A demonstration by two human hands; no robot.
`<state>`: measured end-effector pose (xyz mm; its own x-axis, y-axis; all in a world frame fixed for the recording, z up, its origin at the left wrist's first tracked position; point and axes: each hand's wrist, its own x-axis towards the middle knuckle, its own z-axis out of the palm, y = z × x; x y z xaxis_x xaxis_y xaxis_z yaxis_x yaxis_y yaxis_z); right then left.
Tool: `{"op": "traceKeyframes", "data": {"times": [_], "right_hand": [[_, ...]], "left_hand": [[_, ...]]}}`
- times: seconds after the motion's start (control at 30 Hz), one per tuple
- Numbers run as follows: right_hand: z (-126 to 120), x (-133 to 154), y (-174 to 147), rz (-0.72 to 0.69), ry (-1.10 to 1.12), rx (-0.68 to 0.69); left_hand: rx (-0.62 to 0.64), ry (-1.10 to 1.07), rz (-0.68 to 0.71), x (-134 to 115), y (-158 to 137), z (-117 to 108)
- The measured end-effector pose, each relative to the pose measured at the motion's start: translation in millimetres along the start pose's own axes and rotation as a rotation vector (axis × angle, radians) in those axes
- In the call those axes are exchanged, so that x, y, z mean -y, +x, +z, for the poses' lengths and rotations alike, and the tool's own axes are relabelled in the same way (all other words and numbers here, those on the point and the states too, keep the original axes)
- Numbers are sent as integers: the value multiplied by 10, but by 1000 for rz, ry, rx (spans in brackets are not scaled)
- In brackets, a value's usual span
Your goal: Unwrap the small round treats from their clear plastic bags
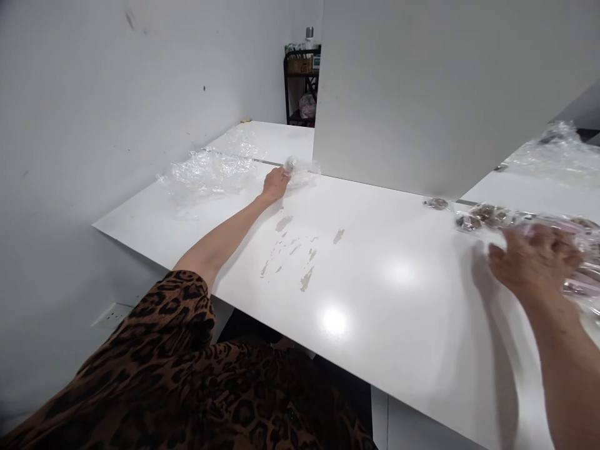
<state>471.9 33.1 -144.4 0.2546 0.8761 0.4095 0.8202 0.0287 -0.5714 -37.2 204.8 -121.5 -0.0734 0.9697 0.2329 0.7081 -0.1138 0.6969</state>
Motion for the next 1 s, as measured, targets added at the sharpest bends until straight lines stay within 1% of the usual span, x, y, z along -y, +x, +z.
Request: {"op": "traceKeyframes", "data": {"times": [0.07, 0.1, 0.13, 0.17, 0.23, 0.3, 0.37, 0.4, 0.47, 0.53, 0.57, 0.6, 0.63, 0.67, 0.73, 0.77, 0.8, 0.83, 0.9, 0.93, 1.0], "right_hand": [[207, 110, -76, -40, -28, -9], [313, 227, -138, -41, 20, 29], [417, 387, -213, -7, 125, 78], [514, 581, -297, 65, 232, 132], [685, 1021, -470, 201, 470, 203], [817, 1432, -617, 261, 715, 238], [905, 1737, -725, 306, 854, 283], [935, 1844, -768, 333, 882, 319], [977, 1983, -848, 386, 886, 407], [1009, 2054, -932, 404, 850, 502], [1025, 2074, -974, 390, 826, 537], [1041, 2087, -1014, 363, 800, 559], [1058, 2097, -1051, 331, 777, 580], [1072, 2104, -1082, 301, 767, 600], [1087, 2114, -1125, 261, 792, 639], [1084, 2117, -1139, 248, 819, 652], [1071, 2119, -1146, 236, 849, 657], [1051, 2117, -1148, 225, 877, 654], [997, 2090, -1128, 223, 925, 636], [970, 2061, -1104, 243, 949, 625], [927, 1961, -1015, 324, 991, 564]], "left_hand": [[-2, -184, 14, -53, -154, -63], [17, -304, 21, -85, -261, -99], [44, -421, 31, -115, -387, -137], [78, -510, 50, -144, -531, -176], [140, -580, 127, -186, -861, -253], [188, -516, 261, -198, -1222, -312], [243, -407, 435, -181, -1585, -337], [282, -356, 520, -166, -1760, -336], [399, -255, 658, -130, -2082, -320], [525, -167, 742, -103, -2341, -306], [570, -142, 773, -97, -2437, -305], [586, -137, 792, -97, -2507, -309], [561, -148, 799, -103, -2549, -318], [498, -161, 790, -115, -2563, -331], [307, -137, 735, -153, -2525, -356], [216, -85, 705, -177, -2483, -365], [151, -13, 682, -202, -2435, -368], [124, 67, 666, -227, -2387, -363], [154, 186, 640, -270, -2309, -330], [183, 204, 624, -288, -2282, -305], [221, 128, 583, -325, -2249, -249]]}}
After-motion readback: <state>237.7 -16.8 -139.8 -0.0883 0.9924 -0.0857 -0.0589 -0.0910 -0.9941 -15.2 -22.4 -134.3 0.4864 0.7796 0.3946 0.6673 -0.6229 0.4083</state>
